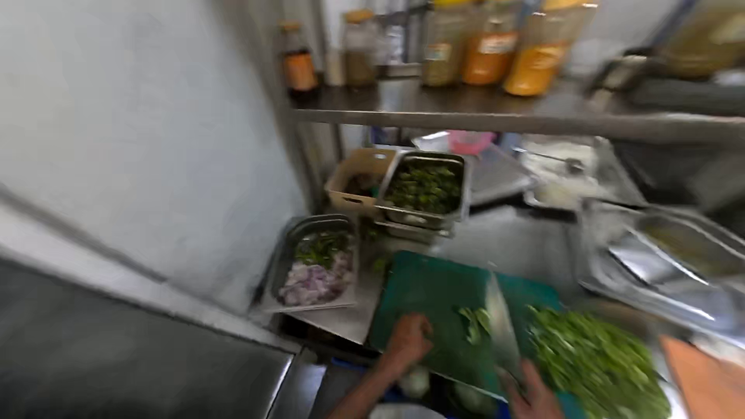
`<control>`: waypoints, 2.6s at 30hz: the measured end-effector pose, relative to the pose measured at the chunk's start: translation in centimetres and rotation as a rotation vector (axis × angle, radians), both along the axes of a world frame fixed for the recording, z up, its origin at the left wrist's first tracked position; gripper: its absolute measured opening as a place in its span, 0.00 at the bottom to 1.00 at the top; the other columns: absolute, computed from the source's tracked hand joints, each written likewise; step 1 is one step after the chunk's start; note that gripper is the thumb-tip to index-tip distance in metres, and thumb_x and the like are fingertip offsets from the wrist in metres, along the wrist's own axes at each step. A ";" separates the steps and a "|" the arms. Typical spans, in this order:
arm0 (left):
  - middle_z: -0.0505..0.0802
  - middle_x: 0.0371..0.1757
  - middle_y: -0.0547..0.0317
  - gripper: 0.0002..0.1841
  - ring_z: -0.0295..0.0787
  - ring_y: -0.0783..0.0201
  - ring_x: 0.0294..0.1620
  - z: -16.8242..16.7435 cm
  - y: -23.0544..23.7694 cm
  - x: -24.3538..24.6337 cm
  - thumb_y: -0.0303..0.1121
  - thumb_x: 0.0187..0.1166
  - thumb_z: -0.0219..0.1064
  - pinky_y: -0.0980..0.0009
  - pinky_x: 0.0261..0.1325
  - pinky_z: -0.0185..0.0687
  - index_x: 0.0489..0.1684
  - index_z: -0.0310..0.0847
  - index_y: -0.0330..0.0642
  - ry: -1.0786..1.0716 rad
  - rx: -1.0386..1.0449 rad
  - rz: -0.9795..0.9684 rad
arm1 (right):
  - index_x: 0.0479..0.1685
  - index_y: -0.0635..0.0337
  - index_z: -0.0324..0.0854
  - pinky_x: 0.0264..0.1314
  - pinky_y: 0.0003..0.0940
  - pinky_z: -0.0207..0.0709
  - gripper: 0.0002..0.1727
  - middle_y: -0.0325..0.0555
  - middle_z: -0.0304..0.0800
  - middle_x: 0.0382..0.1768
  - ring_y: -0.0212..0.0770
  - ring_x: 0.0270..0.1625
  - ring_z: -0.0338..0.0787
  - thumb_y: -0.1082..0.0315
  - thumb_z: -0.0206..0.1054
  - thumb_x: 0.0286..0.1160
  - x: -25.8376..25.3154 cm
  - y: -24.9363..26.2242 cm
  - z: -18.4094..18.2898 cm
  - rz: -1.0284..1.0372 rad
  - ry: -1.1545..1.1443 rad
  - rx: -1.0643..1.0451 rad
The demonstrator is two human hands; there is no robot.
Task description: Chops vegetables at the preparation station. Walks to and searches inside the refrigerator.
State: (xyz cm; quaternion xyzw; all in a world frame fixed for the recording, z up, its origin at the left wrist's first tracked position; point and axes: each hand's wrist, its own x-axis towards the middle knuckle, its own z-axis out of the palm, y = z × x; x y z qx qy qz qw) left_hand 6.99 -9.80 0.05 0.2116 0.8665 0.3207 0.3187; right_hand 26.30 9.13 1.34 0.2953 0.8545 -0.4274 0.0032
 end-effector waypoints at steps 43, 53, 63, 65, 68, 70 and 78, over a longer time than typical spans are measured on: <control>0.90 0.49 0.51 0.11 0.88 0.55 0.56 -4.0 12.3 -1.8 0.37 0.70 0.76 0.59 0.63 0.87 0.41 0.89 0.39 0.432 0.266 -0.614 | 0.82 0.53 0.65 0.60 0.58 0.84 0.24 0.60 0.91 0.51 0.61 0.57 0.92 0.61 0.51 0.90 0.5 -0.5 2.6 -0.151 -0.521 0.160; 0.91 0.51 0.51 0.12 0.87 0.52 0.57 -2.9 13.9 -2.2 0.34 0.66 0.79 0.55 0.66 0.84 0.41 0.89 0.38 0.440 0.160 -0.754 | 0.82 0.53 0.63 0.62 0.59 0.84 0.24 0.62 0.89 0.59 0.63 0.64 0.90 0.70 0.50 0.88 -2.8 -0.7 2.6 -0.057 -0.684 0.182; 0.89 0.54 0.50 0.17 0.89 0.56 0.54 -2.9 11.4 -2.4 0.43 0.67 0.82 0.57 0.60 0.89 0.45 0.89 0.41 0.378 0.282 -0.633 | 0.81 0.51 0.64 0.59 0.59 0.84 0.23 0.61 0.90 0.52 0.63 0.59 0.92 0.67 0.51 0.89 -2.6 -0.3 3.6 -0.042 -0.632 0.227; 0.89 0.51 0.50 0.15 0.89 0.57 0.52 -3.2 11.4 -2.8 0.40 0.68 0.81 0.58 0.60 0.89 0.44 0.89 0.40 0.369 0.297 -0.663 | 0.81 0.50 0.64 0.58 0.58 0.84 0.23 0.60 0.90 0.51 0.63 0.58 0.92 0.68 0.51 0.88 -2.7 -1.0 4.5 -0.011 -0.663 0.240; 0.91 0.48 0.51 0.10 0.89 0.56 0.52 -3.2 11.6 -2.8 0.35 0.70 0.79 0.58 0.60 0.88 0.39 0.90 0.39 0.386 0.282 -0.714 | 0.83 0.50 0.62 0.59 0.60 0.84 0.26 0.61 0.90 0.53 0.63 0.59 0.91 0.69 0.55 0.86 -3.6 -0.8 1.6 0.005 -0.666 0.180; 0.91 0.48 0.50 0.09 0.89 0.55 0.53 -3.2 11.8 -2.8 0.35 0.71 0.79 0.58 0.61 0.88 0.37 0.90 0.39 0.392 0.276 -0.726 | 0.81 0.49 0.61 0.56 0.62 0.85 0.26 0.60 0.90 0.51 0.63 0.56 0.93 0.69 0.57 0.84 -3.8 0.0 -0.3 0.007 -0.624 0.163; 0.90 0.51 0.54 0.19 0.89 0.59 0.54 -3.1 9.7 -3.2 0.48 0.65 0.84 0.60 0.61 0.89 0.41 0.91 0.42 0.372 0.363 -0.638 | 0.79 0.49 0.65 0.58 0.59 0.84 0.22 0.59 0.91 0.50 0.62 0.57 0.92 0.66 0.53 0.89 -3.1 -0.3 3.7 0.016 -0.618 0.224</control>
